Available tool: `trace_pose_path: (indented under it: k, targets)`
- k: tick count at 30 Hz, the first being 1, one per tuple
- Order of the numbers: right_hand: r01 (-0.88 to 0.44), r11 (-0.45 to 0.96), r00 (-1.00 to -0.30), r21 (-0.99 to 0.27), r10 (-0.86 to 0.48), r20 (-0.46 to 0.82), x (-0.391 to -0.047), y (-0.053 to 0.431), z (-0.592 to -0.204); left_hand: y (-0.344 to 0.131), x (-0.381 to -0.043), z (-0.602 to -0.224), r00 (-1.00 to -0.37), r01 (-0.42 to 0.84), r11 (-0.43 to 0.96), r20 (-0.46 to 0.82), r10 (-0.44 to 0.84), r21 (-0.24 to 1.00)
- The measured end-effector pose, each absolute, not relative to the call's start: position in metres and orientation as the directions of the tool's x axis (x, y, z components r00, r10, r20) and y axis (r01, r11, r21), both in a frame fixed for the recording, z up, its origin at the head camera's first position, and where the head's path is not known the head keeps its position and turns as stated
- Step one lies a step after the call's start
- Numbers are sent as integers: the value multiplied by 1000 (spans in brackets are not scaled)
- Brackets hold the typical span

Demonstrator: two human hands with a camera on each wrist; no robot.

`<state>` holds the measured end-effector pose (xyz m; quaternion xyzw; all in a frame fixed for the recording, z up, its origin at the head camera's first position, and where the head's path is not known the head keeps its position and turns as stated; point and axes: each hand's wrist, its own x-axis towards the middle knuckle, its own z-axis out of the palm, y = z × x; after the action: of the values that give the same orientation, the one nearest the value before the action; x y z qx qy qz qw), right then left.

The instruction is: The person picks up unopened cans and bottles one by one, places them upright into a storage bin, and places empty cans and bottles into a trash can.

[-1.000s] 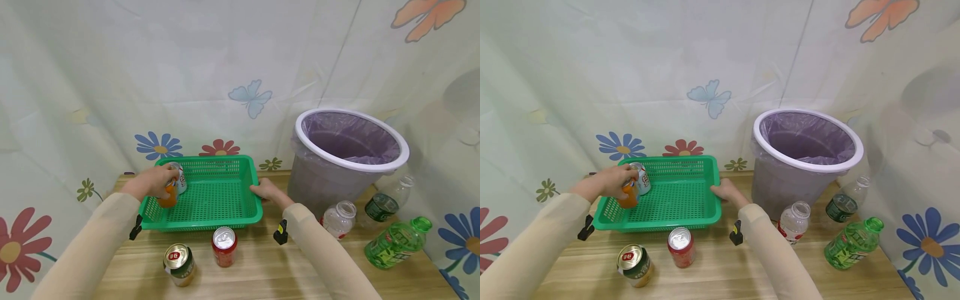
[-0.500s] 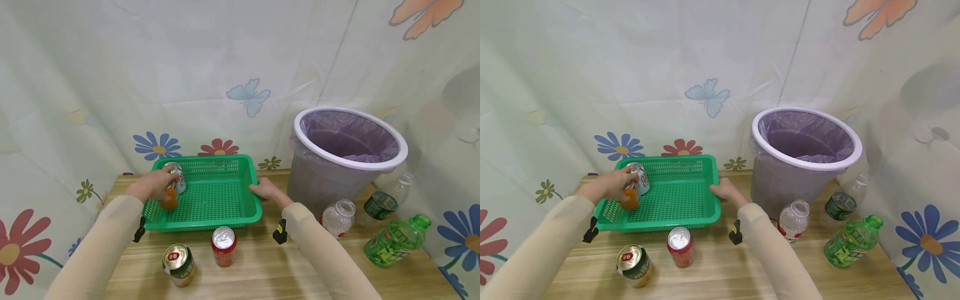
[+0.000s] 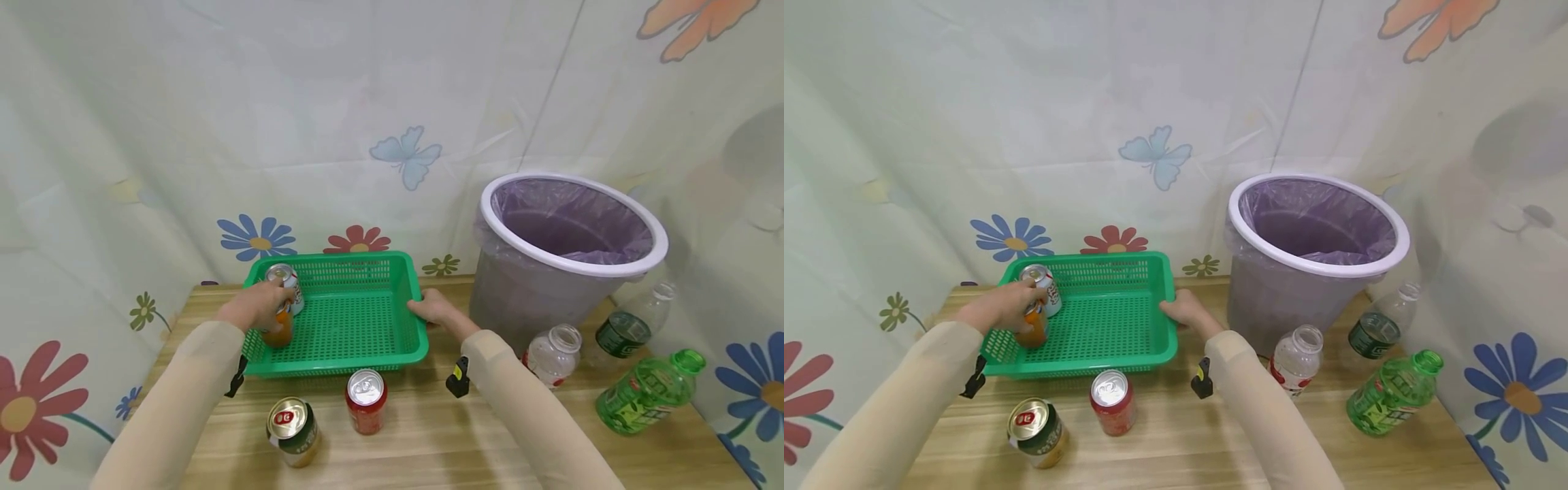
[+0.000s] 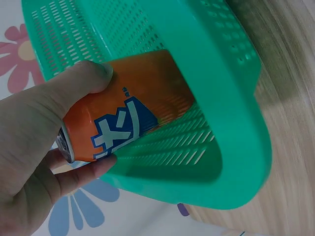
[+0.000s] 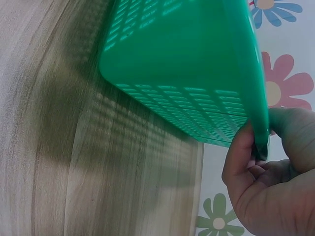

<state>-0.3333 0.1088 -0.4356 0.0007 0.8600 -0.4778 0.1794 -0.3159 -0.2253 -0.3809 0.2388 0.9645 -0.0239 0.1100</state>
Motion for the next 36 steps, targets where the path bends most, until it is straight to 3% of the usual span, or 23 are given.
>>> trace_pose_path:
  k: [36]
  targets:
    - [162, 543, -937, -824, -176, -301, -335, 110, -439, -227, -323, -399, -870, 478, 877, -161, 465, -51]
